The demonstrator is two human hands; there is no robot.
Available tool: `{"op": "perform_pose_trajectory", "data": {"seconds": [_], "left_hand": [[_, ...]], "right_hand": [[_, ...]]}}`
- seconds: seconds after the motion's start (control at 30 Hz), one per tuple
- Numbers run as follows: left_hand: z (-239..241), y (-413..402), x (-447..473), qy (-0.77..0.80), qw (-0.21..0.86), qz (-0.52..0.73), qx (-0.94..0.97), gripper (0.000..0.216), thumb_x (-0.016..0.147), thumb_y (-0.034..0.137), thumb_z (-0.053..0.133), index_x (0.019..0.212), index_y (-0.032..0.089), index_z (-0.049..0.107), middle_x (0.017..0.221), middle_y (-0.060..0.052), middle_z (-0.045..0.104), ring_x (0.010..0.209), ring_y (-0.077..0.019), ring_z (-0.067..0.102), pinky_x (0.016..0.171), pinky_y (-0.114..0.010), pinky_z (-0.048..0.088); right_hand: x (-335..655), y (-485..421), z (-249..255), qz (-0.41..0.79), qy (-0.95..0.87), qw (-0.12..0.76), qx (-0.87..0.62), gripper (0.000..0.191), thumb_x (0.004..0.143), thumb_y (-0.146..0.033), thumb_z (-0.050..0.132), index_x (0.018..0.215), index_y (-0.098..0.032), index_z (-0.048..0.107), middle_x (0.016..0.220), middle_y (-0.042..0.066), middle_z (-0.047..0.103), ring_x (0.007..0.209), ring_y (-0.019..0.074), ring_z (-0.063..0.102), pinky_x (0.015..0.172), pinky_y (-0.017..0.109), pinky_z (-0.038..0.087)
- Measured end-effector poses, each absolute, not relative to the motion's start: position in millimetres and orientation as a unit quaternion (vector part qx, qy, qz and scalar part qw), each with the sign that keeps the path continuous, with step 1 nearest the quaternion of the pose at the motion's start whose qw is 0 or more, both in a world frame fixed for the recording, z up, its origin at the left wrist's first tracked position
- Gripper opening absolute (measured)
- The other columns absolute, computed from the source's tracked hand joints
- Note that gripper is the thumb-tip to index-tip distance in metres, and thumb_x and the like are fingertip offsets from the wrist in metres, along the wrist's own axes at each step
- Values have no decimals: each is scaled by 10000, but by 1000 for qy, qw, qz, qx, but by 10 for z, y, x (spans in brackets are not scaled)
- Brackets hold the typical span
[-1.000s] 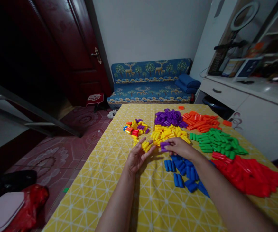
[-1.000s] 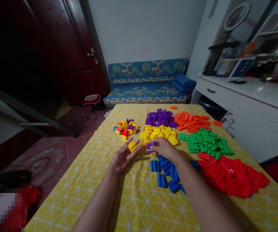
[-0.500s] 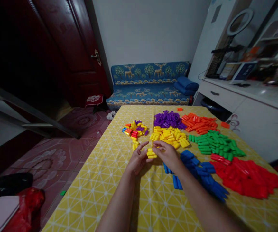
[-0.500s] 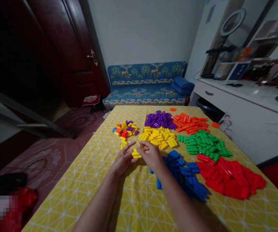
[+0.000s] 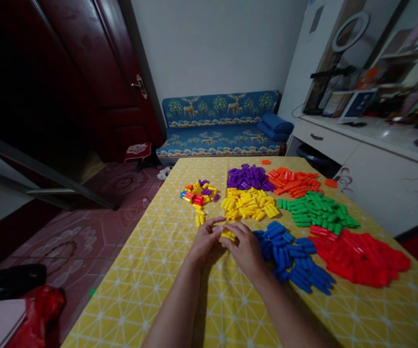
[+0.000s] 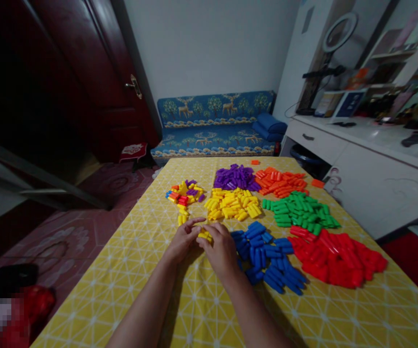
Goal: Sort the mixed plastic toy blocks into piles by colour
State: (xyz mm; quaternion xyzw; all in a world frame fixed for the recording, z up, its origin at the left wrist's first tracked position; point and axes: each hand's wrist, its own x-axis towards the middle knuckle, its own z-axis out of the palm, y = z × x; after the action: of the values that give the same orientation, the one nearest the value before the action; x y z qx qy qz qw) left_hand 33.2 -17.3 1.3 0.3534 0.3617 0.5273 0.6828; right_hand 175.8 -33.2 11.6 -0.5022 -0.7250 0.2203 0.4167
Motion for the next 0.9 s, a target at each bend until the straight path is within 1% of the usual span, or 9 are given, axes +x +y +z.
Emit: {"op": "perform_pose_trajectory", "data": {"seconds": [0.13,0.23,0.4,0.5,0.6,0.67,0.73,0.83,0.9], "left_hand": [[-6,-171,350,369,673,530,360,540,635,413,847,1058,138,654,697,-18,673,476,-76,554,514,-203,438],[-27,-162,366,373,664,543,354,508,659,426,829,1039,134,661,732,-20,670,539,-84,582,540,-200,455],[-42,-146,391,370,654,570,333,499,701,453,791,1055,133,645,616,15,601,571,-112,611,571,-211,461],[-55,-136,396,370,655,573,325,514,683,434,808,1060,128,639,628,5,613,581,-120,619,582,-220,462],[-71,-123,391,371,657,564,334,506,694,436,796,1068,135,635,617,13,605,561,-114,606,563,-216,452],[-78,-114,376,382,648,554,357,465,733,468,752,1045,141,641,573,31,574,503,-102,568,512,-205,422],[-82,-107,348,404,600,578,378,390,776,494,695,933,140,650,494,63,493,410,-71,462,438,-186,342],[-77,-107,281,450,451,680,364,330,821,475,634,751,154,602,447,97,359,375,-44,299,406,-181,232],[-64,-113,231,482,345,734,331,308,839,444,605,717,163,576,465,98,331,402,-50,284,425,-186,227]], "right_hand": [[1760,-355,137,222,-734,399,-502,290,828,-246,644,1115,-221,678,1089,79,679,1018,232,623,903,369,493],[1809,-262,183,228,-734,376,-517,254,812,-268,655,1059,-222,695,1059,66,703,984,222,644,874,348,498],[2064,238,305,159,-715,349,-584,230,802,-336,663,970,-187,711,942,83,724,873,240,655,782,356,510],[2192,542,376,71,-706,383,-592,306,833,-354,622,1056,-153,680,1025,137,696,968,282,626,862,424,493],[2105,580,384,18,-690,456,-563,394,859,-380,583,1161,-129,619,1173,191,625,1132,320,549,980,502,428],[1902,425,323,59,-679,507,-528,398,874,-383,561,1189,-141,590,1193,184,609,1150,302,540,989,491,432],[1639,184,210,152,-657,543,-500,376,888,-371,539,1199,-163,567,1164,154,622,1065,257,592,912,426,494],[1297,-156,-1,283,-607,551,-498,330,888,-351,525,1159,-167,572,1109,131,650,882,202,649,724,324,540],[1176,-282,-118,316,-600,537,-502,284,875,-319,529,1100,-162,601,1029,114,674,811,189,653,692,305,534]]}}
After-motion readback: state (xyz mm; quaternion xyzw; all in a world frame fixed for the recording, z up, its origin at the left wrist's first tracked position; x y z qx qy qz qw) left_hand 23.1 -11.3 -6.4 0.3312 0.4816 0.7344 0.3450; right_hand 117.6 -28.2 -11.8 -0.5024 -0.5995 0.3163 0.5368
